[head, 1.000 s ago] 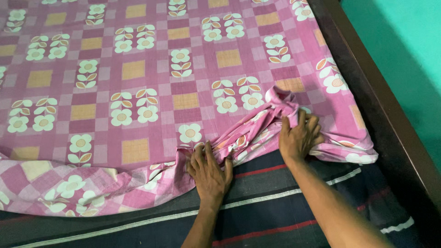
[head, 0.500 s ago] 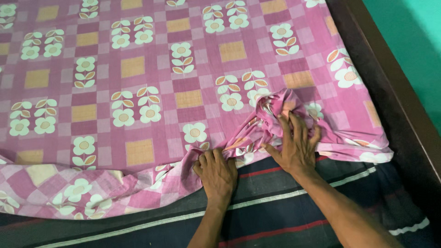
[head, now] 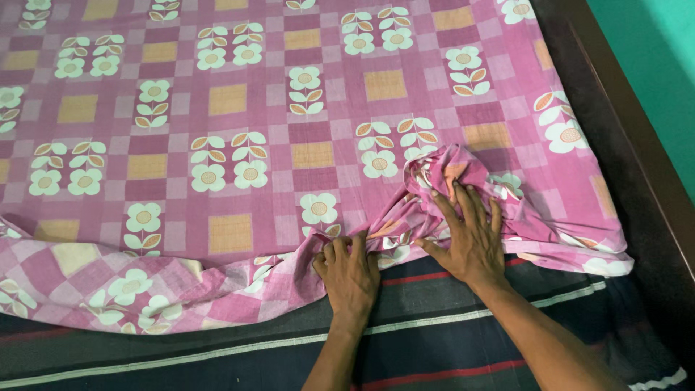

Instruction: The person adjusts a pink floral-patterned bedspread over a striped mattress, tucking the edges of the bedspread into the bed frame by hand.

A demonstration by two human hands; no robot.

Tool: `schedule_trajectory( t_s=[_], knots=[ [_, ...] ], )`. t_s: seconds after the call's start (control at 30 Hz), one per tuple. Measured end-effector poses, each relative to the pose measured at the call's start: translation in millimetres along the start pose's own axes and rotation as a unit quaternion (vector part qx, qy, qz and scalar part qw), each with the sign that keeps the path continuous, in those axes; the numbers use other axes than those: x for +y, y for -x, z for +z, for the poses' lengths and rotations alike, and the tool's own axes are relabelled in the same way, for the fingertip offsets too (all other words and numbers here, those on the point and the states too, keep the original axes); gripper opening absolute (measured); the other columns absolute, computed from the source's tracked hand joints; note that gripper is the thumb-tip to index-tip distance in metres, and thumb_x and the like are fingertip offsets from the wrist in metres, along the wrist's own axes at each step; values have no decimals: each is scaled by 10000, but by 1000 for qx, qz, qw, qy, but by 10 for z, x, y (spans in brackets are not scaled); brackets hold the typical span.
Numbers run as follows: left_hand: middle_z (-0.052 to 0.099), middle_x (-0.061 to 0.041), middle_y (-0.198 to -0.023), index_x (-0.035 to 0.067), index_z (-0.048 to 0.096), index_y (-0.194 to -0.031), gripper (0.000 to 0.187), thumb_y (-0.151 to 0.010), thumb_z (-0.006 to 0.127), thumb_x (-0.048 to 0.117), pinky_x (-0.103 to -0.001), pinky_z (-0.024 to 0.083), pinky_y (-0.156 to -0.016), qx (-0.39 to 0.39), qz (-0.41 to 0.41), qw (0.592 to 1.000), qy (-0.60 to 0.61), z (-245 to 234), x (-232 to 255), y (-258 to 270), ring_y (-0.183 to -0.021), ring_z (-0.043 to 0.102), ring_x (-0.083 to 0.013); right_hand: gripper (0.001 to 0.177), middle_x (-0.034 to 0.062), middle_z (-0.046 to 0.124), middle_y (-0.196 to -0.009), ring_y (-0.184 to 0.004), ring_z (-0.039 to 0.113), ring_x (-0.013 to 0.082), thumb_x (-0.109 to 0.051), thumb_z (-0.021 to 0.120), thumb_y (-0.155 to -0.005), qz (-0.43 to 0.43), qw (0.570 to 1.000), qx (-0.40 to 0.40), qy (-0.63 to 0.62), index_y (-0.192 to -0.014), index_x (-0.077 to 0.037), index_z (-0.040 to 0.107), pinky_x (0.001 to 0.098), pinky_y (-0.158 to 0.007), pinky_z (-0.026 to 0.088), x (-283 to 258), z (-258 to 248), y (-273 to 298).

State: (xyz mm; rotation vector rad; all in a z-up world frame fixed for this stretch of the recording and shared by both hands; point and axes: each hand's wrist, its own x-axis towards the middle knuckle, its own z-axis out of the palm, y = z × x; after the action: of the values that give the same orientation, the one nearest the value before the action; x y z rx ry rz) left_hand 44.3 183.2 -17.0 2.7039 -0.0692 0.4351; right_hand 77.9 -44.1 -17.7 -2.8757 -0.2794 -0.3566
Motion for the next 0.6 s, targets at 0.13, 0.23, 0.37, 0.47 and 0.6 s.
schedule_trajectory(
  t_s=[0.13, 0.23, 0.37, 0.47, 0.6],
  knots=[
    [580, -100, -998, 155, 643, -1136, 309, -848, 714, 242, -555, 368, -898, -31, 6, 999, -21, 46, -28, -182, -989, 566, -301, 962, 169, 336, -1612, -1482, 331, 359, -755, 598, -787, 2, 1000, 0, -3, -1564, -224, 398, 614, -1199, 149, -3, -1, 9],
    [581, -92, -1024, 159, 644, -1170, 314, -867, 705, 219, -573, 361, -893, -17, 23, 999, -36, 62, -24, -402, -994, 566, -286, 979, 178, 339, -1596, -1477, 328, 370, -746, 614, -765, -8, 1000, 10, 12, -1559, -218, 393, 622, -1191, 155, -20, -14, -7],
    [579, -111, -1118, 165, 630, -1237, 360, -888, 700, 219, -615, 346, -978, 11, 81, 996, -22, 125, -47, -713, -1104, 542, -294, 992, 183, 351, -1587, -1466, 354, 367, -738, 615, -753, -6, 1000, 4, 29, -1565, -215, 386, 612, -1190, 165, -38, -24, -29],
    [557, -153, -1289, 160, 592, -1294, 486, -835, 693, 281, -631, 315, -1059, -52, 98, 993, -41, 210, -49, -869, -1298, 480, -343, 996, 182, 352, -1620, -1448, 382, 358, -736, 611, -794, -2, 1000, -4, 9, -1588, -184, 371, 588, -1197, 184, -45, -58, -32],
    [479, -169, -1458, 176, 488, -1482, 658, -857, 642, 313, -630, 239, -1151, -113, 72, 991, -18, 175, -76, -812, -1390, 407, -361, 1025, 171, 354, -1626, -1448, 389, 347, -725, 618, -768, -3, 1000, -11, 23, -1581, -157, 359, 581, -1187, 186, -75, -84, -65]
  ],
)
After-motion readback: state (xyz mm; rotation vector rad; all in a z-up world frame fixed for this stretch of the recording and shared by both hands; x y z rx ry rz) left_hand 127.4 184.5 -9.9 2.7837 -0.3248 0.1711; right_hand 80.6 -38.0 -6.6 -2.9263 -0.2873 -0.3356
